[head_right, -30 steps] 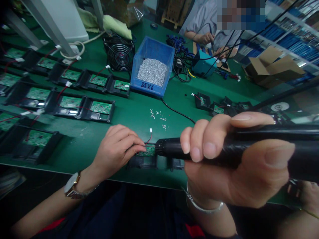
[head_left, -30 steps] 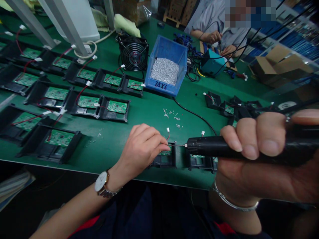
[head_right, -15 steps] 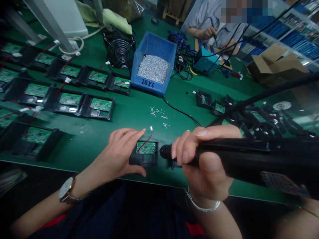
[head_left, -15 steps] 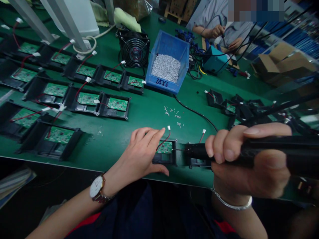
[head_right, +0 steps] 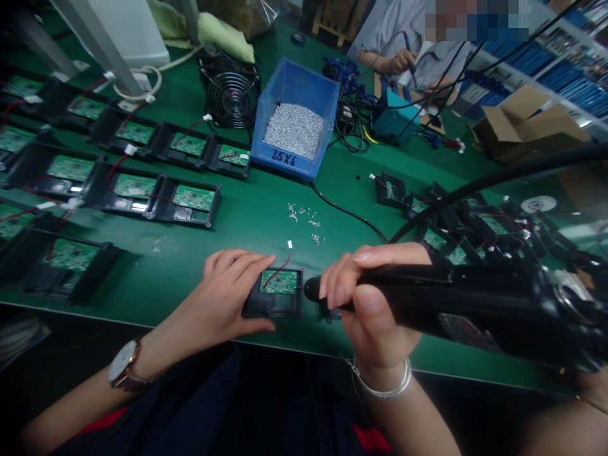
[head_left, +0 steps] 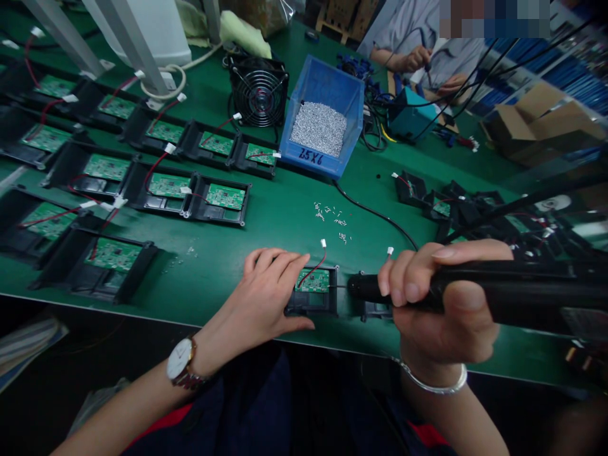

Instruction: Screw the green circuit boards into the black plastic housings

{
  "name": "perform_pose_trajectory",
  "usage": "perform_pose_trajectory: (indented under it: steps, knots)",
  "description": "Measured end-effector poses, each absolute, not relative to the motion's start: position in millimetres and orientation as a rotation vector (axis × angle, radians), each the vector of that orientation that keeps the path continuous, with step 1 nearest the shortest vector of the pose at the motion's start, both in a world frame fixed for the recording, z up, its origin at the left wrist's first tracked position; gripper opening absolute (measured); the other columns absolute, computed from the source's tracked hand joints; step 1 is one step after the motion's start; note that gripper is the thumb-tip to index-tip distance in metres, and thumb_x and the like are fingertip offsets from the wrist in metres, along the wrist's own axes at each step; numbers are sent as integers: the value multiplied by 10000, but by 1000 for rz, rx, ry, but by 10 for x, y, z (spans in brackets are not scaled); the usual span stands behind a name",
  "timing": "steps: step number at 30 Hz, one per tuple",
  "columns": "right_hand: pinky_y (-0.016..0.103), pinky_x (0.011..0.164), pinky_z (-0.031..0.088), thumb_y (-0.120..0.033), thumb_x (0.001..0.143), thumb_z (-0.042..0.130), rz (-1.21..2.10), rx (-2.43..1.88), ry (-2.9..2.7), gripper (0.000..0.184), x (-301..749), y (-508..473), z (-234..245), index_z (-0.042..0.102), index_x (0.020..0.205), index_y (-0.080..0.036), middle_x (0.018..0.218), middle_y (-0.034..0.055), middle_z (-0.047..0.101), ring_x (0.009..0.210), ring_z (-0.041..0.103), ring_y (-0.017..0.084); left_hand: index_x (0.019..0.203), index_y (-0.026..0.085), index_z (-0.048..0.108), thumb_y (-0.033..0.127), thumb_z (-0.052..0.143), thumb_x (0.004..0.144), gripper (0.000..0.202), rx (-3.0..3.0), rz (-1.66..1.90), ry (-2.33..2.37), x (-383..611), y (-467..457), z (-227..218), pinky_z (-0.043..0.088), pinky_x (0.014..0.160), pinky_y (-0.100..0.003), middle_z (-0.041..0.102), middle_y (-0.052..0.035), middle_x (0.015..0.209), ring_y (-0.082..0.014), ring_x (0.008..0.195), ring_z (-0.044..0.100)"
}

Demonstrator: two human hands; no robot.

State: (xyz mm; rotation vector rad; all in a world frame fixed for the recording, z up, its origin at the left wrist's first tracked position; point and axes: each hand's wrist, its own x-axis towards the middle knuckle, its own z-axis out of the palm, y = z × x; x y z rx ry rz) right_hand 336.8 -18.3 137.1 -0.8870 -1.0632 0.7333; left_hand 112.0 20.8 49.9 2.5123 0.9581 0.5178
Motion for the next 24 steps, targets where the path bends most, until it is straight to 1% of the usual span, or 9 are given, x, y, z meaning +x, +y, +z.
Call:
perform_pose_trajectory:
  steps: [3, 6, 9, 12, 15, 17, 19, 22, 24]
  knots:
    - [339, 479, 495, -384, 911, 852, 745, -890, -1151, 194, 3335, -245, 1342, 743, 1041, -290, 625, -64, 611, 472, 531, 126, 1560, 162, 554, 517, 1017, 775, 979, 2480, 506, 964, 1121, 204, 499, 370, 1158, -602, 696, -185, 1508, -418, 1343, 602]
    - [358, 499, 516, -336, 939, 822, 802, -854, -1272, 193, 3313, -307, 1313, 749, 1112, -286, 651, -41, 647, 507, 575, 146, 1547, 178, 570, 491, 995, 809, 907, 2479, 509, 966, 1131, 203, 486, 353, 1172, -598, 708, -170, 1490, -405, 1328, 617]
    - [363, 520, 530, -304, 933, 830, 836, -813, -1326, 227, 3308, -305, 1275, 755, 1144, -267, 661, -28, 670, 538, 609, 159, 1539, 180, 576, 491, 987, 818, 886, 2488, 523, 972, 1138, 207, 468, 337, 1185, -591, 714, -171, 1474, -394, 1310, 627]
    - [330, 493, 504, -344, 923, 855, 852, -789, -1290, 240, 3320, -233, 1244, 761, 1134, -278, 634, -47, 645, 512, 578, 142, 1517, 181, 594, 503, 989, 806, 875, 2487, 529, 972, 1137, 217, 467, 343, 1173, -601, 722, -176, 1446, -396, 1282, 635]
    - [305, 479, 487, -359, 923, 850, 918, -741, -1244, 225, 3364, -144, 1284, 770, 1105, -256, 626, -57, 614, 488, 555, 119, 1521, 182, 599, 488, 993, 805, 873, 2494, 520, 954, 1123, 225, 491, 368, 1150, -598, 714, -177, 1437, -398, 1276, 632]
    - [311, 489, 498, -355, 924, 838, 974, -717, -1244, 220, 3425, -97, 1391, 770, 1092, -231, 635, -47, 618, 496, 570, 121, 1540, 192, 596, 464, 1011, 790, 899, 2513, 511, 949, 1105, 223, 510, 390, 1134, -579, 687, -181, 1461, -401, 1301, 618]
    - [314, 468, 487, -371, 917, 846, 968, -695, -1256, 227, 3522, -61, 1570, 771, 1076, -226, 625, -42, 616, 480, 558, 124, 1553, 218, 602, 471, 1034, 762, 936, 2537, 503, 975, 1088, 214, 524, 419, 1095, -549, 673, -178, 1443, -399, 1292, 613]
    - [320, 406, 446, -407, 885, 895, 837, -695, -1266, 227, 3741, -17, 1926, 790, 1016, -253, 583, -52, 586, 421, 503, 125, 1554, 273, 632, 524, 1050, 727, 961, 2572, 453, 1062, 1100, 189, 537, 439, 985, -502, 703, -142, 1285, -380, 1165, 641]
    - [338, 385, 431, -401, 838, 937, 716, -724, -1278, 227, 3917, -2, 2162, 804, 969, -273, 565, -57, 577, 398, 486, 134, 1553, 303, 644, 560, 1044, 726, 954, 2585, 401, 1077, 1156, 161, 548, 424, 951, -492, 733, -108, 1181, -366, 1083, 665]
